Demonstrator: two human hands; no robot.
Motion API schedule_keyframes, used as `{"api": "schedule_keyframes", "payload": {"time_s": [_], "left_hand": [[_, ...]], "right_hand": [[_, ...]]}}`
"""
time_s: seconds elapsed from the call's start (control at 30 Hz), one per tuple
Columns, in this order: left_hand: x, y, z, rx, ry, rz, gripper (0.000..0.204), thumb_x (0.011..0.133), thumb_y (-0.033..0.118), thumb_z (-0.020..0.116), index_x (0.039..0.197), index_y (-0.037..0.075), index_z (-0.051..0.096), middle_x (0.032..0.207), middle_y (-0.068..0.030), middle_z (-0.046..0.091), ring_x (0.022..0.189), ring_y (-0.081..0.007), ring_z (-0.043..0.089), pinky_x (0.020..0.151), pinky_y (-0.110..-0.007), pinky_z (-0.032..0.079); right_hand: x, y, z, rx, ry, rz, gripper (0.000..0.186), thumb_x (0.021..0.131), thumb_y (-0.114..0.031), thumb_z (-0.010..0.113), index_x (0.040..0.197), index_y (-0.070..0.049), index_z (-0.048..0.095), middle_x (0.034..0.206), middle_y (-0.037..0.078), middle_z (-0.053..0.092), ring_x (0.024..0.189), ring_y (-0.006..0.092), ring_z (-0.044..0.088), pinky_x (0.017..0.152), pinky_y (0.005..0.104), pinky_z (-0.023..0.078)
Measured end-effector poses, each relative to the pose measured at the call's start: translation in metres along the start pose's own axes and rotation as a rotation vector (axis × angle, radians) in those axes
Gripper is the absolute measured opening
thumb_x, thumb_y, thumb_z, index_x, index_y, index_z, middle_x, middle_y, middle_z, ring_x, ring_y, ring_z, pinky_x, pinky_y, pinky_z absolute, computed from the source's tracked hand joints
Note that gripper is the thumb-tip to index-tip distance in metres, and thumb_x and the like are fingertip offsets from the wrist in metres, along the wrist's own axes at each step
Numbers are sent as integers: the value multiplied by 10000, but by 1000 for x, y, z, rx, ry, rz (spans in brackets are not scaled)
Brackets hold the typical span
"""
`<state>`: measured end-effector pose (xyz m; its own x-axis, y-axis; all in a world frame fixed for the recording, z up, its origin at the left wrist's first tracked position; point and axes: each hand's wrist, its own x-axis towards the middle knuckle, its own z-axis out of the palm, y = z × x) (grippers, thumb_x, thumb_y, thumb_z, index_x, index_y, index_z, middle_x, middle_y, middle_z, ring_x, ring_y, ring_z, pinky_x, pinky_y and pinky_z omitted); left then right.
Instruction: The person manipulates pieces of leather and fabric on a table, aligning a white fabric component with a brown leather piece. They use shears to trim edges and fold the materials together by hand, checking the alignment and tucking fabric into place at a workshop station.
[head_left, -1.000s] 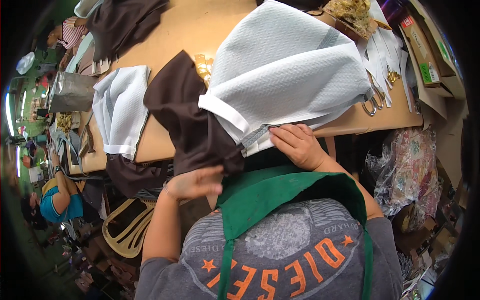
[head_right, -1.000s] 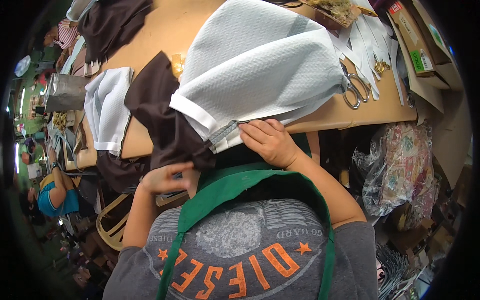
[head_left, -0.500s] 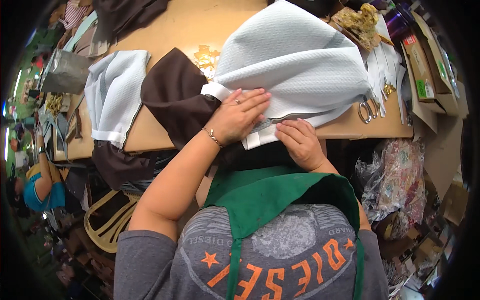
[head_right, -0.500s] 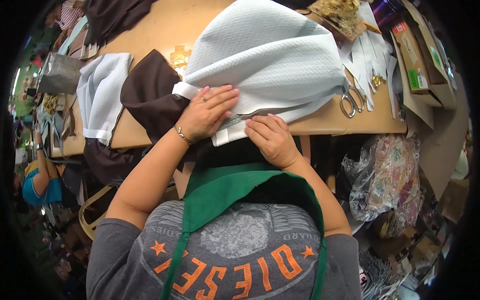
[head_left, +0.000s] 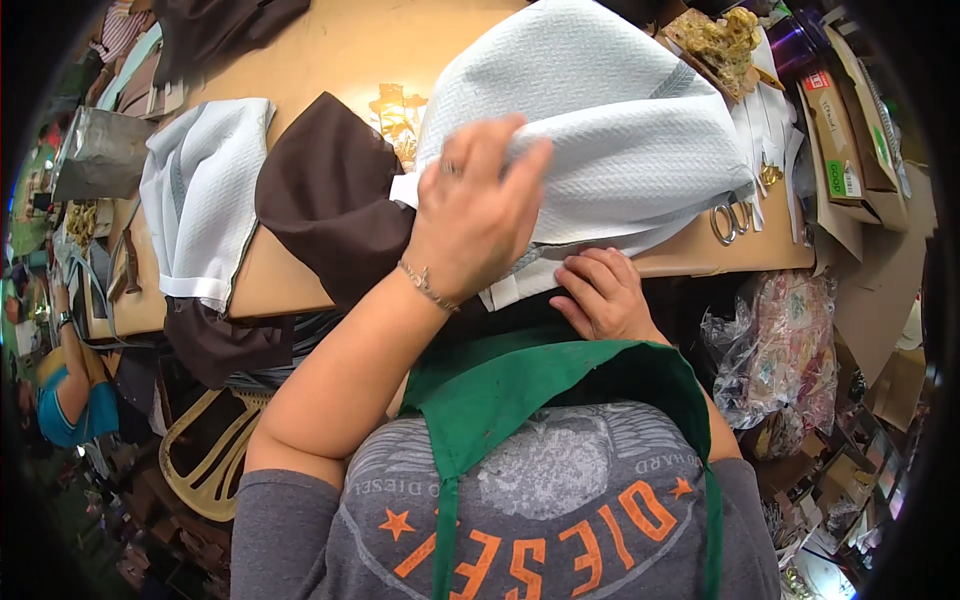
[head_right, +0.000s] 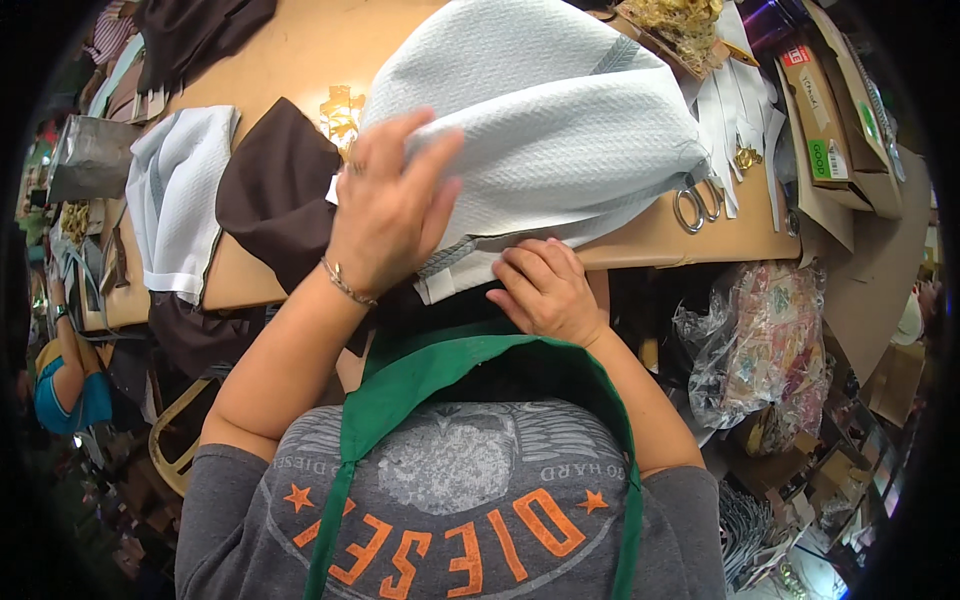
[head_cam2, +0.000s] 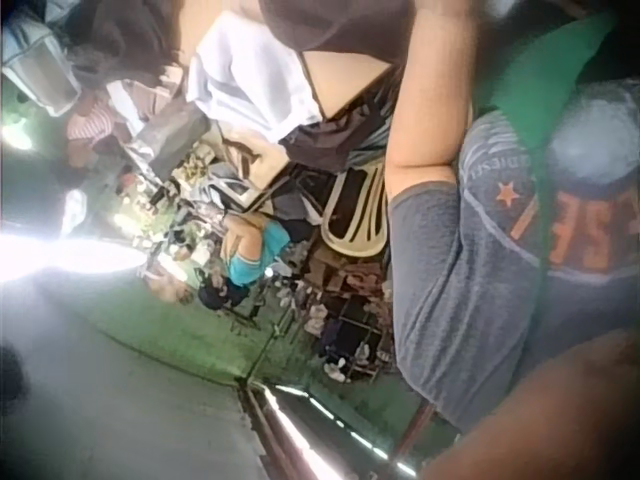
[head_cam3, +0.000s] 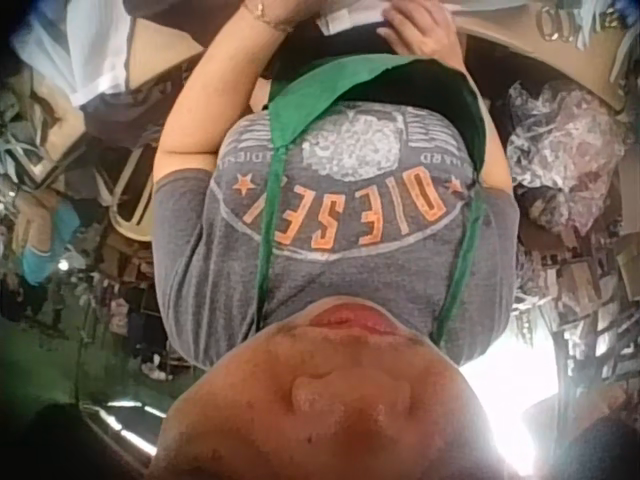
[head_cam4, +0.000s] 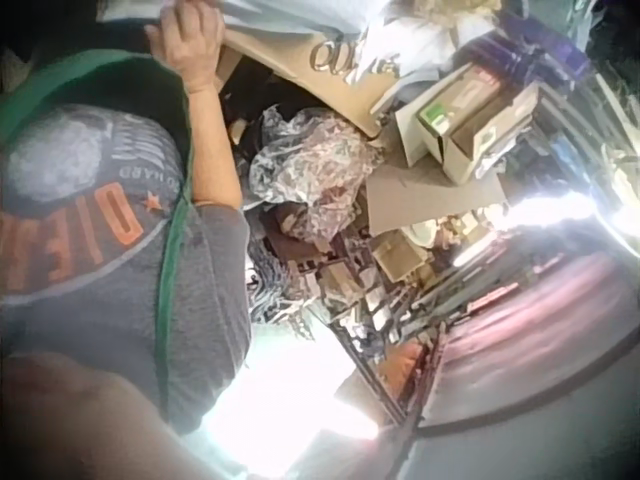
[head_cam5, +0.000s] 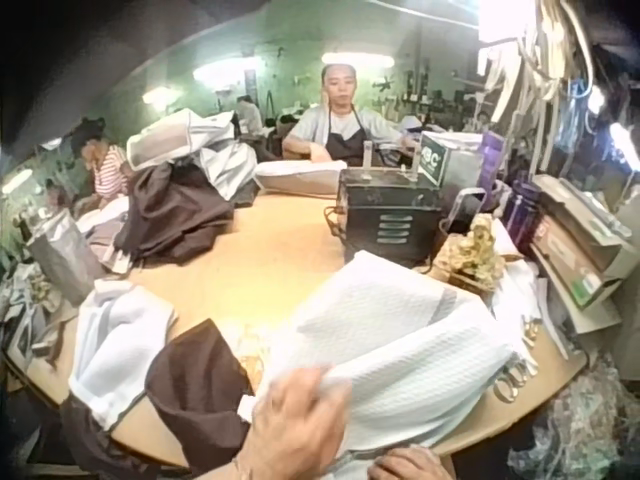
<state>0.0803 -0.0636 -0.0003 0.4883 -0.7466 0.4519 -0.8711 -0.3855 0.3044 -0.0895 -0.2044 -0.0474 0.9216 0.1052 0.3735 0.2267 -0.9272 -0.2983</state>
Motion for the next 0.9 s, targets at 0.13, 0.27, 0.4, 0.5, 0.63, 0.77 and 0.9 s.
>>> {"api": "schedule_keyframes", "payload": {"time_s": [0.13, 0.27, 0.4, 0.5, 0.63, 0.77, 0.9], "left_hand": [[38, -20, -14, -220, -471, -255, 368, 911, 357, 474, 992, 34, 630, 815, -177, 598, 659, -270, 568, 680, -358, 483], [44, -52, -9, -976, -847, -860, 548, 928, 485, 364, 971, 4, 624, 846, -210, 614, 763, -307, 594, 717, -355, 475], [27, -58, 5, -484, -849, -218, 323, 768, 220, 636, 1030, 42, 570, 944, -198, 619, 900, -338, 593, 781, -369, 461], [15, -52, 2, -320, -731, -70, 335, 795, 206, 606, 1090, 52, 568, 1015, -203, 593, 970, -312, 570, 834, -352, 445], [10, -38, -17, -424, -939, -183, 305, 823, 194, 573, 1087, 41, 581, 1009, -182, 603, 960, -301, 575, 844, -346, 445], [-7, -18, -28, -542, -972, -399, 204, 856, 174, 504, 927, 15, 610, 898, -218, 613, 862, -369, 583, 789, -403, 454], [-26, -5, -25, -531, -692, -384, 188, 873, 167, 490, 864, 0, 577, 886, -216, 596, 842, -381, 569, 750, -405, 454]], "right_hand": [[11, 0, 1, 13, -55, 36, 343, 717, -276, 703, 1001, -99, 625, 1024, 61, 554, 972, 241, 521, 841, 404, 416], [13, 1, 5, 0, -14, -25, 358, 685, -227, 705, 1033, -178, 633, 1018, 39, 549, 954, 234, 513, 808, 386, 416], [9, 3, 14, -3, -10, -43, 307, 700, -160, 659, 1005, -190, 644, 1013, 25, 547, 969, 230, 509, 829, 400, 429], [5, 4, 18, -1, 11, -27, 263, 694, -152, 650, 954, -186, 652, 997, 21, 546, 975, 229, 513, 867, 414, 428], [4, 7, 20, 33, 69, -58, 226, 687, -145, 638, 909, -181, 654, 990, 18, 550, 998, 229, 519, 920, 436, 406], [5, 9, 23, -18, 93, -91, 219, 679, -143, 625, 893, -176, 652, 1006, 13, 560, 1022, 219, 516, 960, 460, 372], [4, 8, 23, -15, 100, -89, 222, 695, -152, 609, 911, -180, 647, 1025, 5, 568, 1022, 206, 518, 988, 456, 335]]}}
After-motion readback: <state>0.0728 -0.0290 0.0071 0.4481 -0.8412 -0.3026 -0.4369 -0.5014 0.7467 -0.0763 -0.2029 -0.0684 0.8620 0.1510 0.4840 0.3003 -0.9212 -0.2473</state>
